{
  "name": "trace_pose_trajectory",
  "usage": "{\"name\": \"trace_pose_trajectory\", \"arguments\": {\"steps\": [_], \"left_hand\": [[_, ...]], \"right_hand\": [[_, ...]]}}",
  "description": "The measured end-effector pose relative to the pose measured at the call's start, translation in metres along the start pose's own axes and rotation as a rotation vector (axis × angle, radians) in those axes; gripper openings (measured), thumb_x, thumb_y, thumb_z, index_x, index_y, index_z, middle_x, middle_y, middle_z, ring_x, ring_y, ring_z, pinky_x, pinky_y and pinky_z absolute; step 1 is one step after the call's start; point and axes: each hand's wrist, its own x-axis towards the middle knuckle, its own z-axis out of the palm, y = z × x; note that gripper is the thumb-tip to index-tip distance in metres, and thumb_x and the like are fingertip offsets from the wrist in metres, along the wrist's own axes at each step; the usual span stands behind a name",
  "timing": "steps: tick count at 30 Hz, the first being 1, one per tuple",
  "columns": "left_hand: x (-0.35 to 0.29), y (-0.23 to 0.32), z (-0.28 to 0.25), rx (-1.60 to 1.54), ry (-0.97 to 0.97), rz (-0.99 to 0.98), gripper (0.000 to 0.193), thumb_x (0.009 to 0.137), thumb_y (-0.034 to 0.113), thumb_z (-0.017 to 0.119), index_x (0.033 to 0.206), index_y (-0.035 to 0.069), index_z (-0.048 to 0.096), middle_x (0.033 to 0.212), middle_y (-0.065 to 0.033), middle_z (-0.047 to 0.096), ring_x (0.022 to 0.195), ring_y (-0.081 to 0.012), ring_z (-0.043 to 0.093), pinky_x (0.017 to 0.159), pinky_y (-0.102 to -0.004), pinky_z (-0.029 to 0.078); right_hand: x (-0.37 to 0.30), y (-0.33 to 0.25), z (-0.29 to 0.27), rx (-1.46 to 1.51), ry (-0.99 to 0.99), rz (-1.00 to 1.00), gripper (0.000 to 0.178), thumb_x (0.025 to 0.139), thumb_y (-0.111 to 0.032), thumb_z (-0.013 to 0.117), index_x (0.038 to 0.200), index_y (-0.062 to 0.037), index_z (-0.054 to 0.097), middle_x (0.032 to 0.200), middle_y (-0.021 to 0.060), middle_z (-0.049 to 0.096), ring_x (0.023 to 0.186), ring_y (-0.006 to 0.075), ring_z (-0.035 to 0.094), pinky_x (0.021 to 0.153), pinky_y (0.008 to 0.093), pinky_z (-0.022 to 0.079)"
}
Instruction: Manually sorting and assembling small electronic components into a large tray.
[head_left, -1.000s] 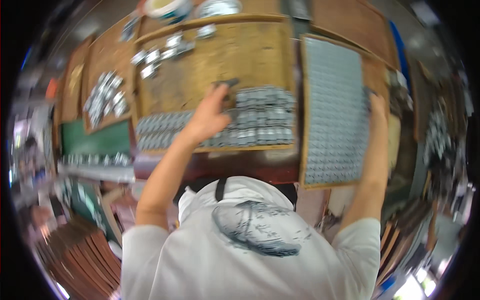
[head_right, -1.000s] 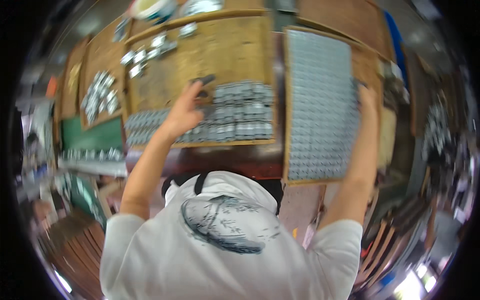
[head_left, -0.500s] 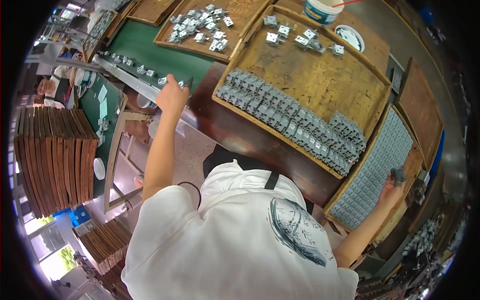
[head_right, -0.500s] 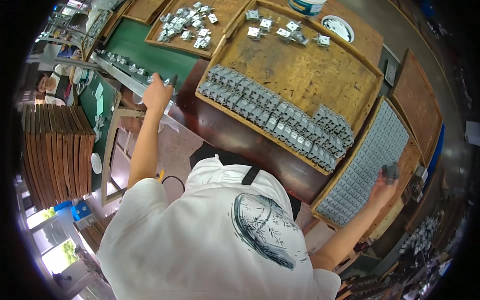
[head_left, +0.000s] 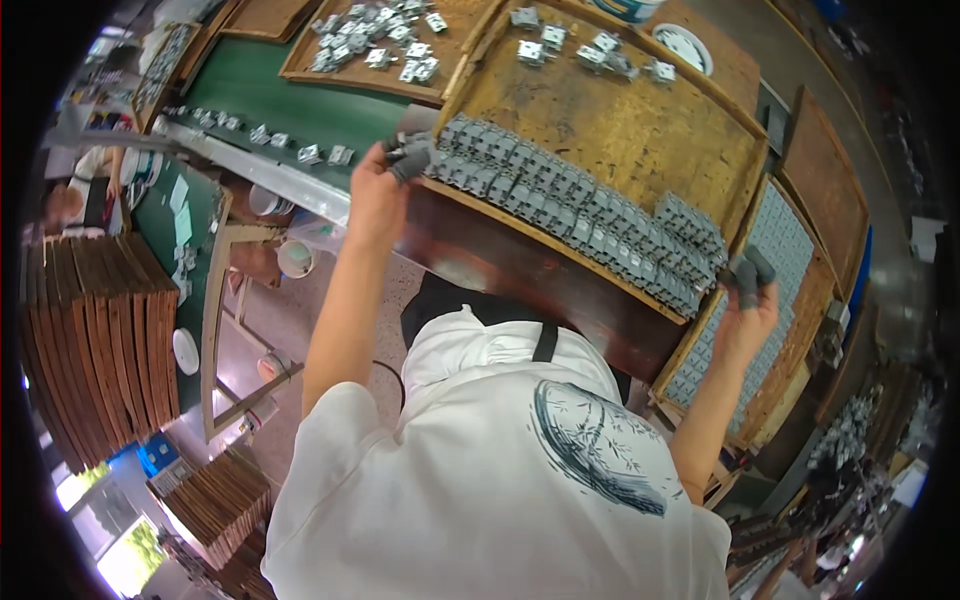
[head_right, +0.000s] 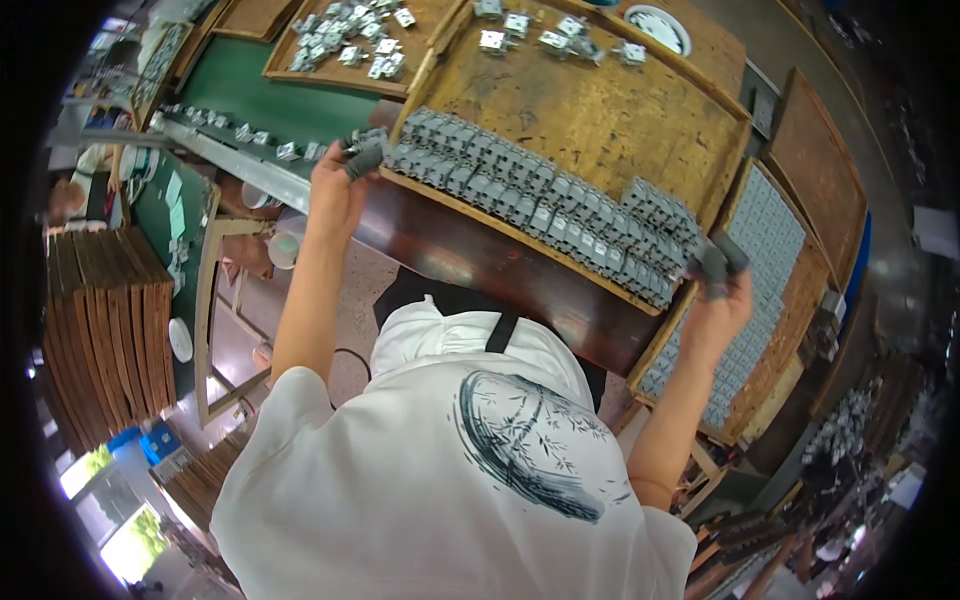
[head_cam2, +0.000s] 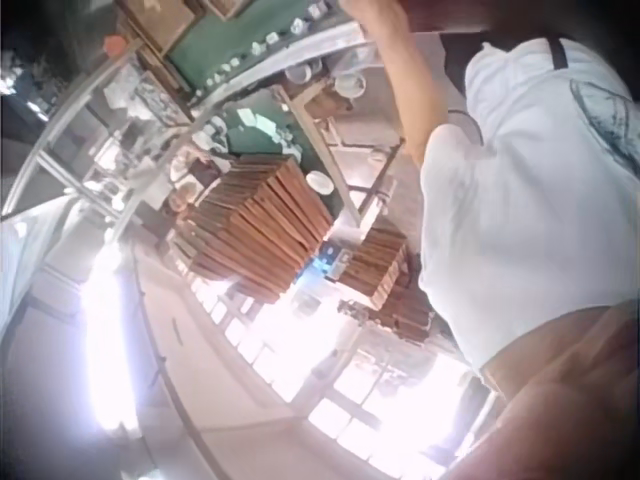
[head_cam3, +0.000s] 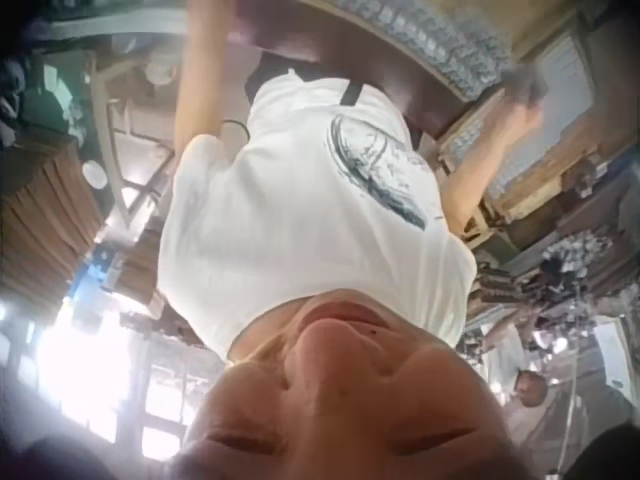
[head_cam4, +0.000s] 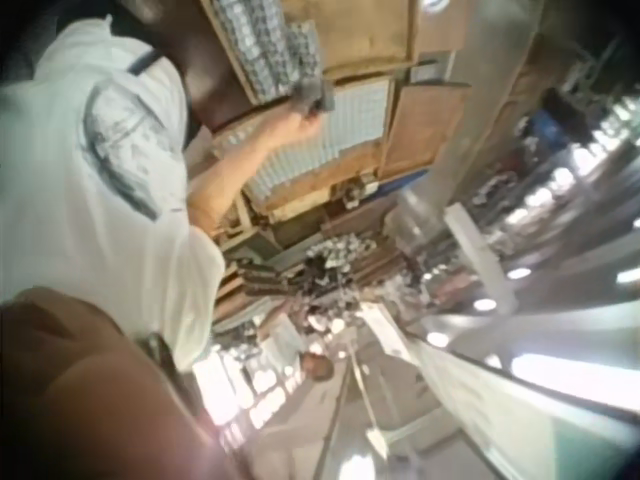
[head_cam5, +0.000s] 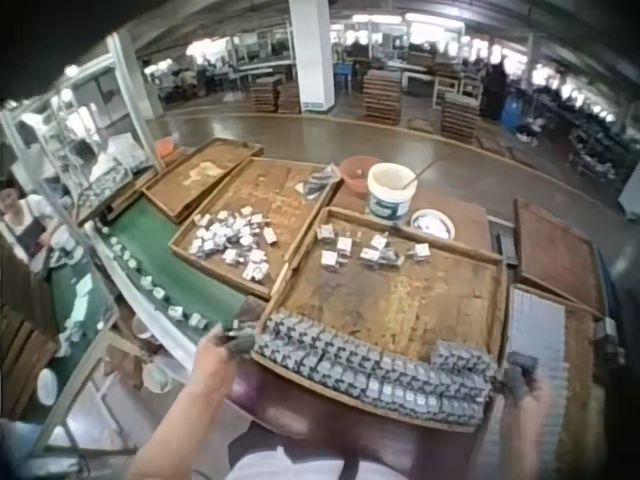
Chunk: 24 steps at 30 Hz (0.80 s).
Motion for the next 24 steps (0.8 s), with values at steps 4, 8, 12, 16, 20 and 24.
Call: {"name": "trace_pose_trajectory", "arguments": {"steps": [4, 8, 12, 16, 20, 24], "left_hand": [[-0.038, 0.005, 0.095, -0.491, -0.198, -0.234, 0.03, 0.089, 0.004, 0.063, 0.118, 0.005, 0.06, 0.101, -0.0066, 0.067, 0.087, -0.017, 0.064, 0.072, -0.0292, 0.05], [-0.063, 0.012, 0.136, -0.328, -0.392, -0.337, 0.043, 0.086, 0.006, 0.069, 0.127, 0.008, 0.057, 0.095, -0.0032, 0.067, 0.077, -0.0133, 0.061, 0.064, -0.0263, 0.05], [-0.07, 0.009, 0.16, -0.249, -0.492, -0.43, 0.047, 0.084, 0.007, 0.072, 0.129, 0.007, 0.057, 0.094, -0.0029, 0.068, 0.071, -0.0115, 0.061, 0.055, -0.0224, 0.046], [-0.072, -0.002, 0.167, -0.542, -0.555, -0.567, 0.042, 0.088, 0.013, 0.069, 0.128, 0.007, 0.057, 0.102, -0.0059, 0.067, 0.082, -0.0154, 0.063, 0.067, -0.0287, 0.048], [-0.071, -0.004, 0.179, -0.595, -0.57, -0.511, 0.048, 0.087, 0.013, 0.07, 0.132, 0.007, 0.053, 0.108, -0.007, 0.066, 0.09, -0.017, 0.062, 0.074, -0.0317, 0.049], [-0.07, 0.007, 0.186, -0.448, -0.633, -0.456, 0.053, 0.084, 0.009, 0.072, 0.134, 0.006, 0.051, 0.109, -0.0072, 0.065, 0.096, -0.0177, 0.062, 0.084, -0.0323, 0.05]], "right_hand": [[-0.015, -0.015, 0.044, -0.034, -0.062, 0.017, 0.029, 0.089, -0.006, 0.066, 0.117, 0.0017, 0.061, 0.105, 0.0098, 0.066, 0.085, 0.016, 0.065, 0.069, 0.0266, 0.052], [-0.03, -0.022, 0.059, 0.014, -0.196, 0.034, 0.027, 0.088, -0.005, 0.067, 0.114, 0.0017, 0.063, 0.104, 0.0099, 0.066, 0.082, 0.0166, 0.064, 0.067, 0.0294, 0.052], [-0.042, -0.029, 0.061, 0.03, -0.173, 0.057, 0.027, 0.087, -0.004, 0.067, 0.113, 0.0025, 0.063, 0.103, 0.0094, 0.066, 0.08, 0.0159, 0.063, 0.065, 0.0299, 0.052], [-0.042, -0.031, 0.059, 0.035, -0.21, 0.112, 0.028, 0.087, -0.003, 0.068, 0.114, 0.0023, 0.062, 0.106, 0.008, 0.065, 0.083, 0.015, 0.062, 0.069, 0.0287, 0.053], [-0.047, -0.039, 0.066, 0.058, -0.259, 0.147, 0.034, 0.082, 0.006, 0.069, 0.115, 0.0013, 0.061, 0.108, 0.0065, 0.064, 0.1, 0.0149, 0.061, 0.082, 0.0295, 0.054], [-0.051, -0.043, 0.057, -0.248, -0.342, 0.069, 0.032, 0.082, -0.002, 0.073, 0.112, 0.001, 0.061, 0.103, 0.0077, 0.066, 0.095, 0.0164, 0.064, 0.08, 0.0294, 0.054]]}}
